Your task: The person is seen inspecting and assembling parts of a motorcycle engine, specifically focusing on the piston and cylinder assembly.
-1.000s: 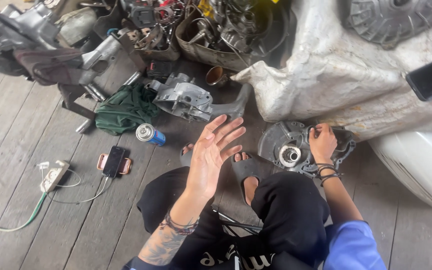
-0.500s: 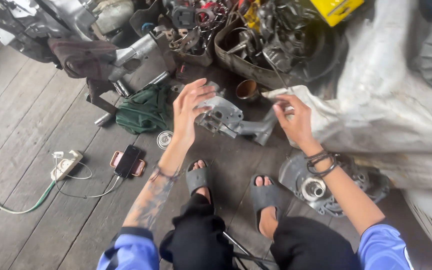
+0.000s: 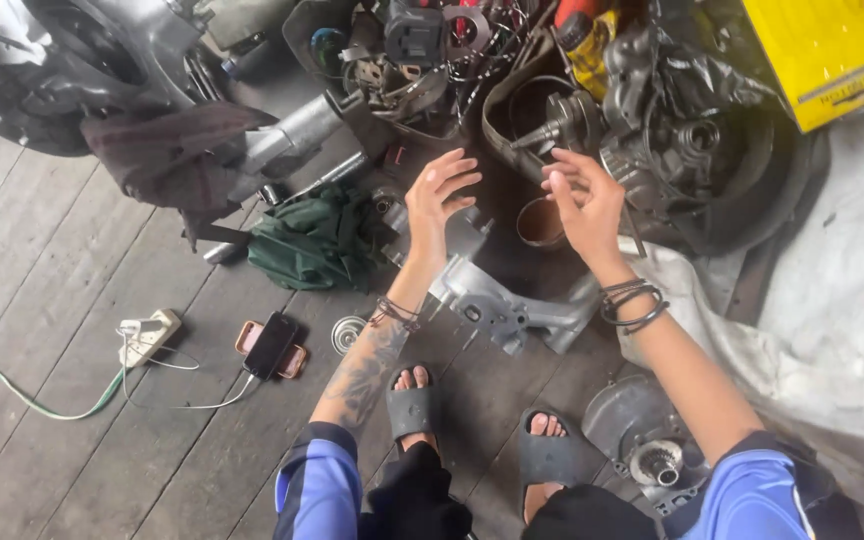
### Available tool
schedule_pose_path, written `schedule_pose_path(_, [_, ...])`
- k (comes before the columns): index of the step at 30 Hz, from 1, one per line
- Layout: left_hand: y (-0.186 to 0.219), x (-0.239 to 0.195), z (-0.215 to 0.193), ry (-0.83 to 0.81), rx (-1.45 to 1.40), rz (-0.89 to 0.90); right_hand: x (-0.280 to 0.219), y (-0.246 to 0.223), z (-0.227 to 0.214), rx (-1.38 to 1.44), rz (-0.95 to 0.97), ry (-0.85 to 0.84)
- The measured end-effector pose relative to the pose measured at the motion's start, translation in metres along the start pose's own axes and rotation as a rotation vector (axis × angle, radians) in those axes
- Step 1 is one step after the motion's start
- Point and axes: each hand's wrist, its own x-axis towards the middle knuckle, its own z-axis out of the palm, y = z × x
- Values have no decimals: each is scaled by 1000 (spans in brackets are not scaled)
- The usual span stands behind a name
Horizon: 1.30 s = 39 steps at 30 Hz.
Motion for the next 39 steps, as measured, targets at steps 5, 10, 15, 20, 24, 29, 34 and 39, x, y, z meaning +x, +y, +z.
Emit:
schedule_pose_path(5, [32, 36, -37, 124, 52, 29, 48, 4, 47, 38, 40, -44])
schedule_pose_path(10, [65, 63, -66, 202, 91, 5, 96, 4, 85, 32, 93, -84])
schedule_pose_path(15, [87, 75, -78, 231, 98, -20, 119, -19, 106, 24, 125, -96])
schedule_pose_path(20, [89, 82, -85, 199, 78, -32, 121, -14, 111, 60, 176, -15])
schedule_pose_path(24, [77, 92, -94, 186, 63, -48, 110, -2, 110, 50, 232, 40])
schedule_pose_path(29, [58, 124, -116, 108, 113, -1, 114, 17, 109, 23, 241, 91])
schedule_pose_path(34, [40, 149, -134, 69, 502, 295, 114, 53, 102, -175, 233, 138])
schedule_pose_path(39, [26, 166, -145, 63, 571, 415, 91, 99, 107, -334, 259, 105])
